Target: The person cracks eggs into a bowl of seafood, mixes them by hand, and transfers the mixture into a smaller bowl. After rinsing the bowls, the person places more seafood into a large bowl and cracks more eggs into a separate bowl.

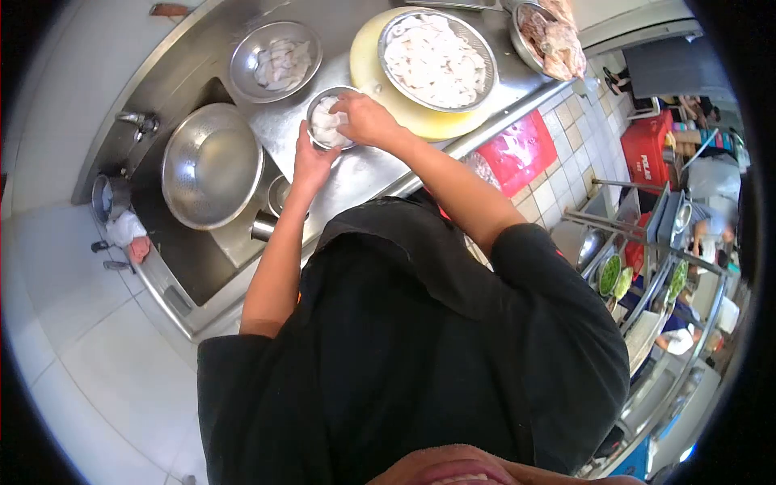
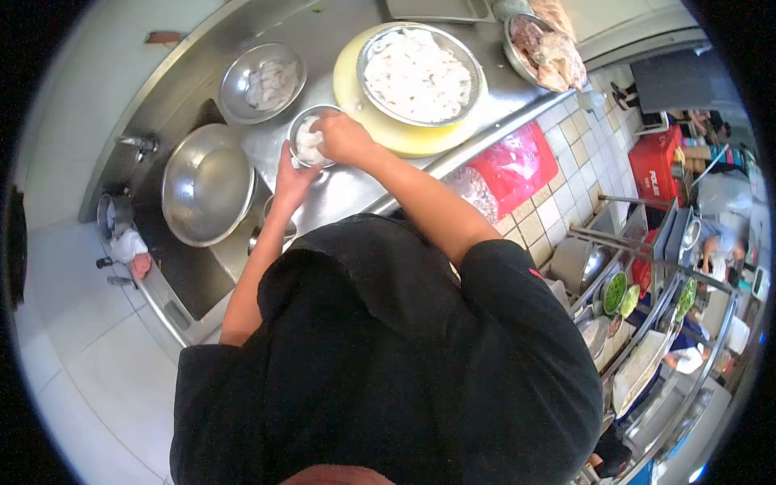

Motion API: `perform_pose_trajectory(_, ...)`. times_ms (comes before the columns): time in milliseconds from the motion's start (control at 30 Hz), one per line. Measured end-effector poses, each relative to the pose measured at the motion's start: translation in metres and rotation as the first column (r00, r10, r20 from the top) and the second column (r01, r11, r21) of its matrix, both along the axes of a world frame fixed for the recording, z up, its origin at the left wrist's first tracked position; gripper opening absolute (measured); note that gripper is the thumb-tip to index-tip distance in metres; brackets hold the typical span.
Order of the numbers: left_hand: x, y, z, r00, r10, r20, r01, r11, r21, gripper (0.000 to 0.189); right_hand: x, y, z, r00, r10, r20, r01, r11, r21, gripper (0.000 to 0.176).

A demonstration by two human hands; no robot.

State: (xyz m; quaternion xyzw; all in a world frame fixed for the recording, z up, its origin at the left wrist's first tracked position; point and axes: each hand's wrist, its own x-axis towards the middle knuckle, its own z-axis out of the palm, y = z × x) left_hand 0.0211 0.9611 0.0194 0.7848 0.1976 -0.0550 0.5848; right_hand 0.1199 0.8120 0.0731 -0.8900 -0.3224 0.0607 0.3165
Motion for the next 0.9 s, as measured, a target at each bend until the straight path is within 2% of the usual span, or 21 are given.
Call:
perform_pose_trajectory(100, -0.001, 0.004, 0.004, 1.0, 0.009, 0.016, -0.01, 0.999, 0.051, 0.084, 0.012, -0.03, 0.039, 0.968, -0.187, -0.166, 0.209, 0.97, 0.126, 0.023)
perform_pose_trajectory(167, -0.003, 0.008, 0.012, 0.999, 0.035, 0.001, -0.035, 0.992, 0.124, 0.08, 0.034, -0.067, 0.036, 0.941, -0.327, -0.088, 0.338, 0.919, 0.201, 0.02)
perform_pose_trajectory(200, -0.002, 0.01, 0.019, 0.999, 0.048, -0.002, -0.047, 0.985, 0.163, 0.077, 0.047, -0.09, 0.034, 0.929, -0.371, 0.006, 0.364, 0.914, 0.178, 0.018)
perform_pose_trajectory(233, 0.0, 0.006, 0.037, 0.996, 0.074, 0.056, -0.086, 0.961, 0.261, 0.061, 0.051, -0.108, 0.04, 0.879, -0.476, -0.012, 0.472, 0.868, 0.157, 0.018)
perform_pose_trajectory(300, 0.017, -0.003, 0.058, 0.984, -0.001, 0.179, -0.058, 0.944, 0.324, 0.052, 0.063, -0.144, 0.042, 0.867, -0.495, 0.051, 0.492, 0.868, 0.058, 0.019)
perform_pose_trajectory(367, 0.044, -0.021, 0.056, 0.947, -0.118, 0.298, -0.02, 0.907, 0.421, 0.039, 0.072, -0.167, 0.036, 0.866, -0.5, -0.017, 0.501, 0.865, 0.042, 0.02)
perform_pose_trajectory(433, 0.075, -0.044, 0.063, 0.91, -0.269, 0.314, 0.101, 0.88, 0.464, 0.035, 0.07, -0.174, 0.037, 0.849, -0.521, -0.089, 0.525, 0.851, 0.017, 0.02)
perform_pose_trajectory(533, 0.112, -0.077, 0.059, 0.893, -0.443, 0.082, 0.29, 0.705, 0.647, 0.026, 0.076, -0.188, 0.028, 0.832, -0.537, -0.139, 0.547, 0.836, 0.041, 0.021)
perform_pose_trajectory(567, 0.12, -0.082, 0.046, 0.878, -0.475, 0.059, 0.294, 0.632, 0.717, 0.02, 0.076, -0.189, 0.025, 0.818, -0.551, -0.162, 0.564, 0.824, 0.045, 0.022)
perform_pose_trajectory(667, 0.138, -0.083, 0.02, 0.909, -0.412, 0.066, 0.244, 0.652, 0.718, 0.019, 0.079, -0.195, 0.032, 0.816, -0.546, -0.191, 0.566, 0.822, 0.07, 0.023)
perform_pose_trajectory(700, 0.137, -0.083, 0.022, 0.906, -0.396, 0.148, 0.178, 0.674, 0.717, 0.018, 0.081, -0.198, 0.033, 0.817, -0.535, -0.214, 0.562, 0.823, 0.088, 0.023)
perform_pose_trajectory(733, 0.141, -0.083, 0.023, 0.915, -0.38, 0.134, 0.188, 0.696, 0.694, 0.018, 0.082, -0.201, 0.032, 0.818, -0.522, -0.24, 0.557, 0.824, 0.106, 0.023)
perform_pose_trajectory(767, 0.146, -0.082, 0.023, 0.925, -0.362, 0.117, 0.196, 0.717, 0.669, 0.018, 0.086, -0.204, 0.029, 0.779, -0.524, -0.345, 0.592, 0.795, 0.131, 0.023)
perform_pose_trajectory(867, 0.161, -0.08, 0.029, 0.953, -0.294, 0.077, 0.185, 0.763, 0.619, 0.019, 0.103, -0.204, 0.025, 0.793, -0.528, -0.302, 0.59, 0.79, 0.166, 0.022)
perform_pose_trajectory(900, 0.164, -0.08, 0.034, 0.961, -0.273, 0.051, 0.186, 0.769, 0.611, 0.019, 0.109, -0.197, 0.03, 0.825, -0.502, -0.259, 0.548, 0.822, 0.155, 0.022)
